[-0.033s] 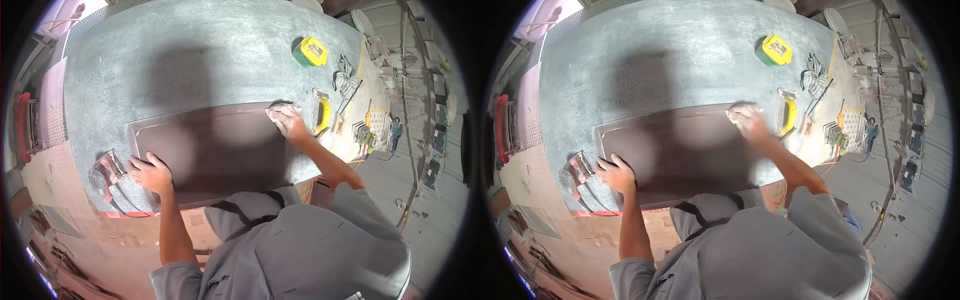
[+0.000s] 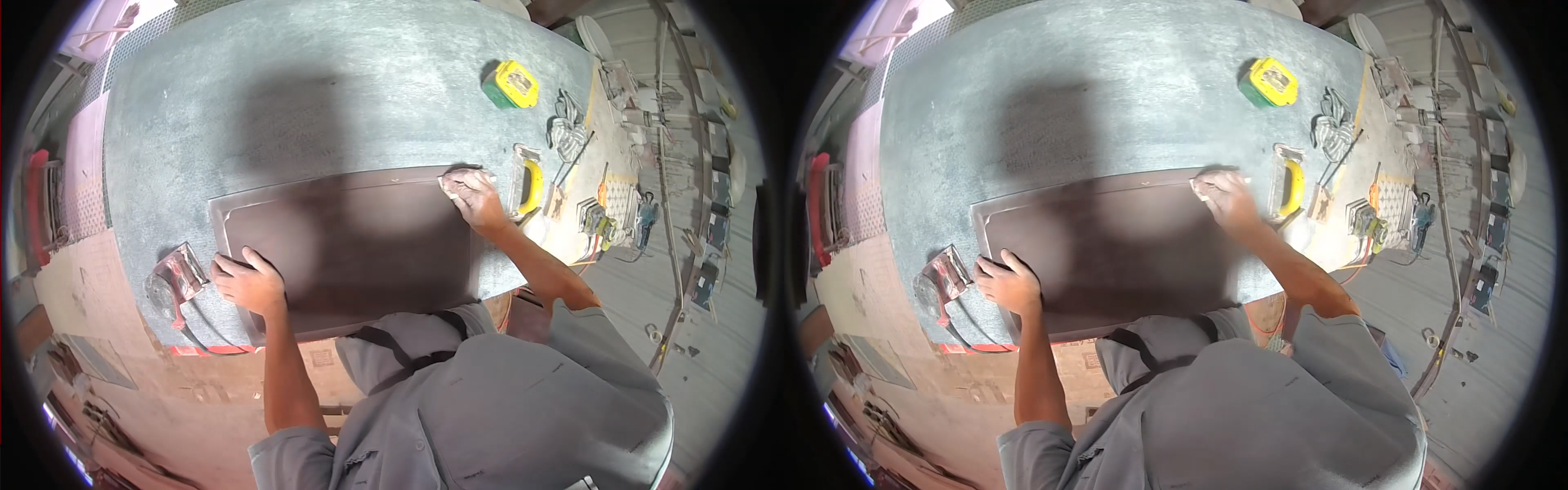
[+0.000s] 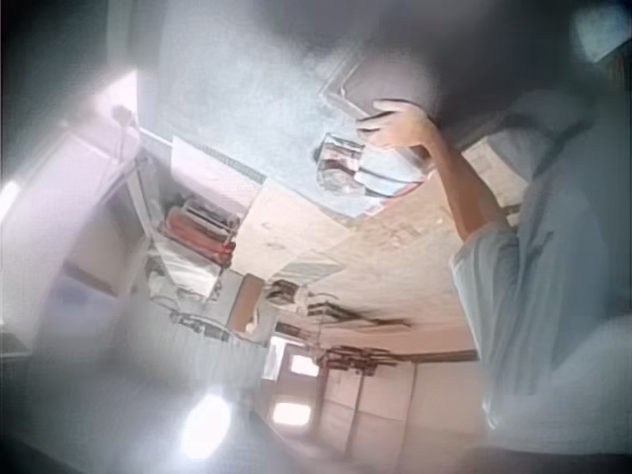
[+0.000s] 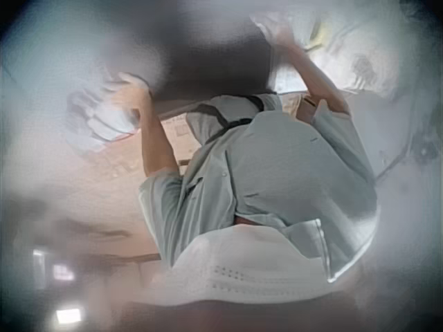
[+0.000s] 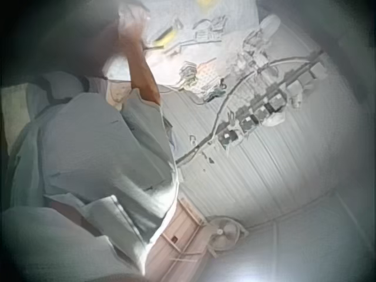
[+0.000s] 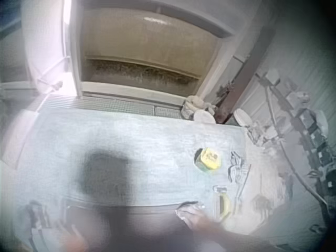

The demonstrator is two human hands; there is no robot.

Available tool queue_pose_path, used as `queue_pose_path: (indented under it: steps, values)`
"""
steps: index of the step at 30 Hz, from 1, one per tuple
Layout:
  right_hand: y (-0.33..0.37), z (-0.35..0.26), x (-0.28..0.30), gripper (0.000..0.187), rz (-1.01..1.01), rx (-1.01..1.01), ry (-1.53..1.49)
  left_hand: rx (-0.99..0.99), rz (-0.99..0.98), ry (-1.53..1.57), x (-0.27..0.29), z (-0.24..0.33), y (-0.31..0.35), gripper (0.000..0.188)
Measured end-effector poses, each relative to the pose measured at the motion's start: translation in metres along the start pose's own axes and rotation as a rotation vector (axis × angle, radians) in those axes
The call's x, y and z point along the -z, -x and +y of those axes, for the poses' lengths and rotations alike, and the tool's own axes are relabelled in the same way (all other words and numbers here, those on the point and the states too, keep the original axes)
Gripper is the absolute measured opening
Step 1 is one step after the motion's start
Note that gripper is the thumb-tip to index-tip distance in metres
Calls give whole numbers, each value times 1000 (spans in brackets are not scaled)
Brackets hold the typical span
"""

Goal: The person prepares a rectangular wood panel by wiping it with a cloth, marking a perimeter with a pencil, and performing detailed manual sanding on the surface and edges using a sanding block.

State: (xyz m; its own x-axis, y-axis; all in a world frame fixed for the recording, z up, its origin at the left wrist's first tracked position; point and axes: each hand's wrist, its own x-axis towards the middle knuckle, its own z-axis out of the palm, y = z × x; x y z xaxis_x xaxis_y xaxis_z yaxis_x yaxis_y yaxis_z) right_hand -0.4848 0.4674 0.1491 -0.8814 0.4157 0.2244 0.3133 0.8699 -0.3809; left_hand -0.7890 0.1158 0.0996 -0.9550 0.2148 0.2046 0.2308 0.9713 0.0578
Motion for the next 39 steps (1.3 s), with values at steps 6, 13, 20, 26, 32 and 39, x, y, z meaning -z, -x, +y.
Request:
queue_pose_path:
  steps: [6,13,20,26,32,39]
  values:
    - [-93,-141,-120,9,146,44,-168,-35,-16,-54,-6,0,0,69]
    - [-168,-232,-182,9,-55,73,-147,-52,-11,-8,-5,-2,-10,71]
    - [10,21,5,12,-48,-67,-10,-39,-4,-43,-8,-7,-3,69]
    - [-80,-107,-104,11,33,41,-190,-43,-28,-26,-1,5,-5,69]
    - [-191,-251,-206,3,77,197,-367,-36,-15,30,3,2,-11,67]
    - [-199,-264,-207,9,-12,215,-338,-22,-30,12,2,0,-6,69]
